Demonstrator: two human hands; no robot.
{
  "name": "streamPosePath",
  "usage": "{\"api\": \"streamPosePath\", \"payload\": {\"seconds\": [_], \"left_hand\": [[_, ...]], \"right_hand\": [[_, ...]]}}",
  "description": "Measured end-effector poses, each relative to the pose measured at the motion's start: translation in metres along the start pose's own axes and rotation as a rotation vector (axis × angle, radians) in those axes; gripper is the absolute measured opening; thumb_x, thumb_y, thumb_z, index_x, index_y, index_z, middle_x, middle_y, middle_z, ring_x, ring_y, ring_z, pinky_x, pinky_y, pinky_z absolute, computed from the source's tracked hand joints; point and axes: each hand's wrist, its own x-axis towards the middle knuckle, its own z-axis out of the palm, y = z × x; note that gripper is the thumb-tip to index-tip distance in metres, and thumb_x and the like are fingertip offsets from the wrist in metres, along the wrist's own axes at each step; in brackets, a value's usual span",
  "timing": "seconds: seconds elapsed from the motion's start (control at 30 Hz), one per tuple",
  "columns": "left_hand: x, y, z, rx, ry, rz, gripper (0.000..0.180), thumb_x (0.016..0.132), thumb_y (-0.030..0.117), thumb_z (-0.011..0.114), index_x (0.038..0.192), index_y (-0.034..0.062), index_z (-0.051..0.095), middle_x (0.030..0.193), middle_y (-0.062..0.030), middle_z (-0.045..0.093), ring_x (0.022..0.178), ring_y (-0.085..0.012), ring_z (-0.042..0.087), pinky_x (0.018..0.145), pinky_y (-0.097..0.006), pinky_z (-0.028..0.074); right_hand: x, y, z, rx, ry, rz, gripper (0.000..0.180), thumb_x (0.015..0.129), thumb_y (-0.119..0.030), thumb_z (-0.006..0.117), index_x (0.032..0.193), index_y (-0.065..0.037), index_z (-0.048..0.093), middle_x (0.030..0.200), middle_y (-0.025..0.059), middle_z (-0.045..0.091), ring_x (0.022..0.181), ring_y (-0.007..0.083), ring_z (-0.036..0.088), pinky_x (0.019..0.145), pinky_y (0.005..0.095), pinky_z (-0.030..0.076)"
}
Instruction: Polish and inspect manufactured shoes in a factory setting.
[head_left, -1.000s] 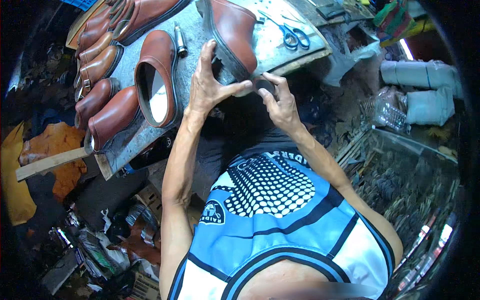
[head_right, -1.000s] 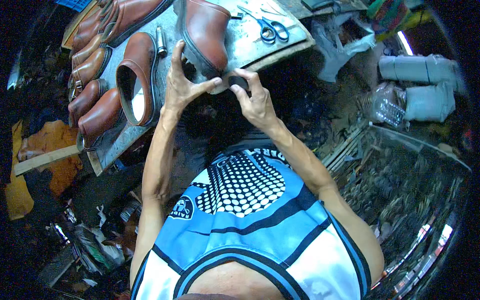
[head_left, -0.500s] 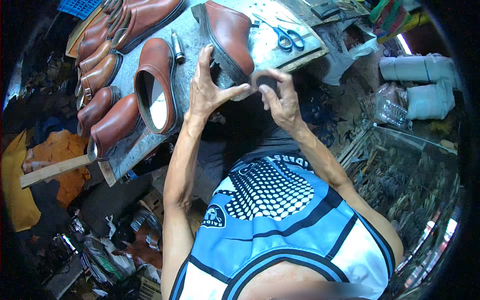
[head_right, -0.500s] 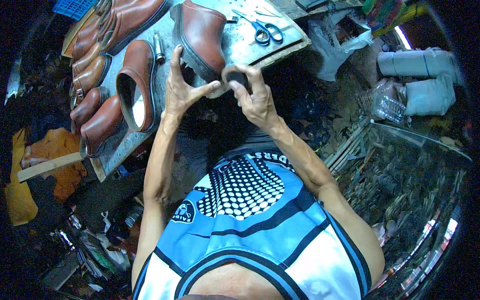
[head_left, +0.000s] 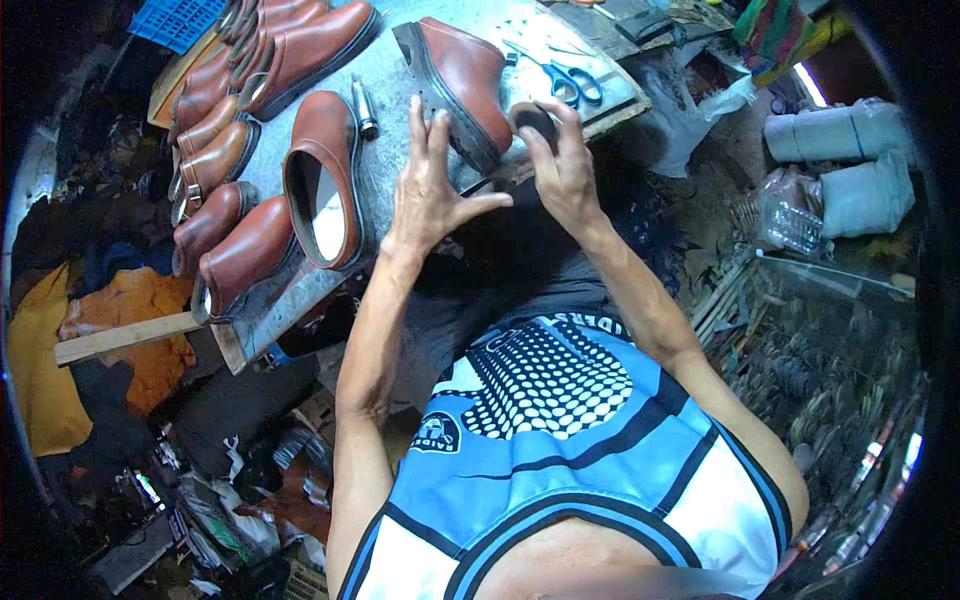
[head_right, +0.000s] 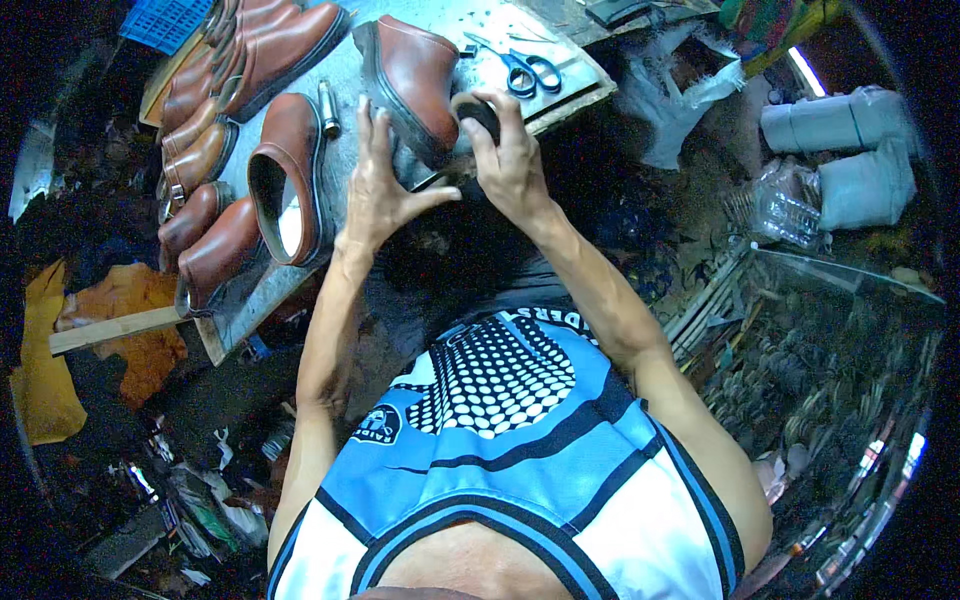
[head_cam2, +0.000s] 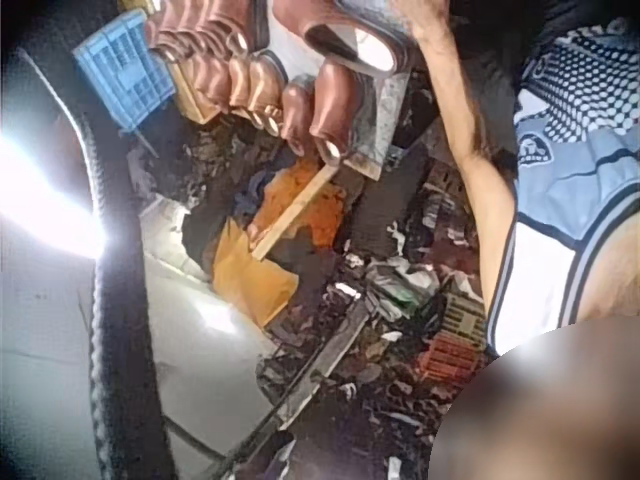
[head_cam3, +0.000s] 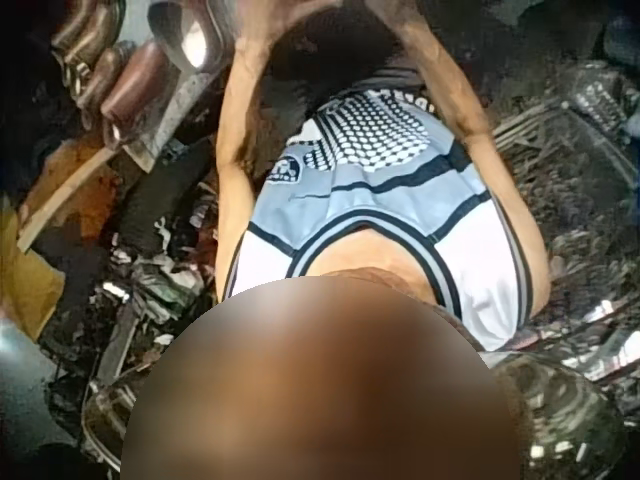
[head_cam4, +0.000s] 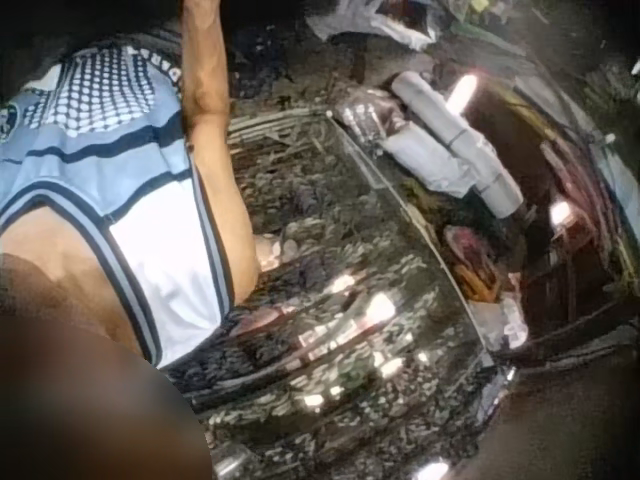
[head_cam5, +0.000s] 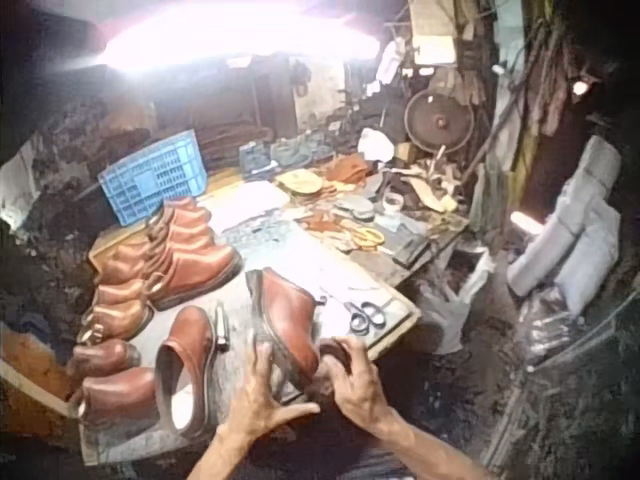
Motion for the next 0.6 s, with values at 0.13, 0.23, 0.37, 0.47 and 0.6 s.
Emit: {"api": "streamPosePath", "payload": {"seconds": [0.13,0.23,0.37,0.47,0.6], "left_hand": [[0.002,-0.010,-0.001,-0.030,-0.002,-0.086,0.101,0.068,0.023,0.093,0.149,0.0056,0.034,0.161,-0.0331,0.016,0.124,-0.0499,0.055,0.091,-0.050,0.058],[0.022,-0.015,-0.029,-0.083,0.097,0.030,0.098,0.070,0.022,0.092,0.148,0.0050,0.036,0.160,-0.0339,0.021,0.125,-0.0468,0.056,0.092,-0.048,0.058],[0.060,-0.021,-0.068,-0.264,0.124,-0.137,0.098,0.070,0.023,0.093,0.148,0.0040,0.037,0.152,-0.0324,0.039,0.113,-0.0356,0.067,0.087,-0.041,0.061],[0.065,-0.021,-0.084,-0.350,0.165,-0.150,0.098,0.070,0.022,0.093,0.148,0.0008,0.038,0.146,-0.0246,0.049,0.108,-0.0290,0.069,0.082,-0.035,0.063],[0.069,-0.015,-0.097,-0.326,0.128,-0.215,0.079,0.083,0.029,0.083,0.144,0.0006,0.042,0.146,-0.0235,0.049,0.117,-0.0313,0.064,0.091,-0.043,0.058]], "right_hand": [[0.026,0.016,0.020,0.178,-0.007,0.050,0.027,0.102,-0.006,0.055,0.128,-0.004,0.050,0.108,0.0104,0.064,0.095,0.0172,0.064,0.085,0.0319,0.053],[0.042,-0.012,0.024,0.254,-0.022,-0.020,0.028,0.101,-0.006,0.056,0.129,-0.004,0.051,0.109,0.0097,0.063,0.096,0.0174,0.063,0.088,0.0332,0.053],[0.085,-0.051,0.039,0.240,-0.052,-0.049,0.029,0.102,-0.008,0.057,0.130,-0.004,0.051,0.106,0.0110,0.066,0.095,0.0168,0.064,0.087,0.0326,0.053],[0.095,-0.065,0.044,0.222,-0.090,-0.134,0.032,0.102,-0.012,0.058,0.132,-0.005,0.050,0.107,0.0132,0.067,0.097,0.0190,0.067,0.086,0.0335,0.054],[0.108,-0.089,0.039,0.068,-0.158,-0.201,0.036,0.103,-0.009,0.056,0.137,-0.003,0.046,0.113,0.0105,0.064,0.101,0.0143,0.065,0.086,0.0302,0.057]]}}
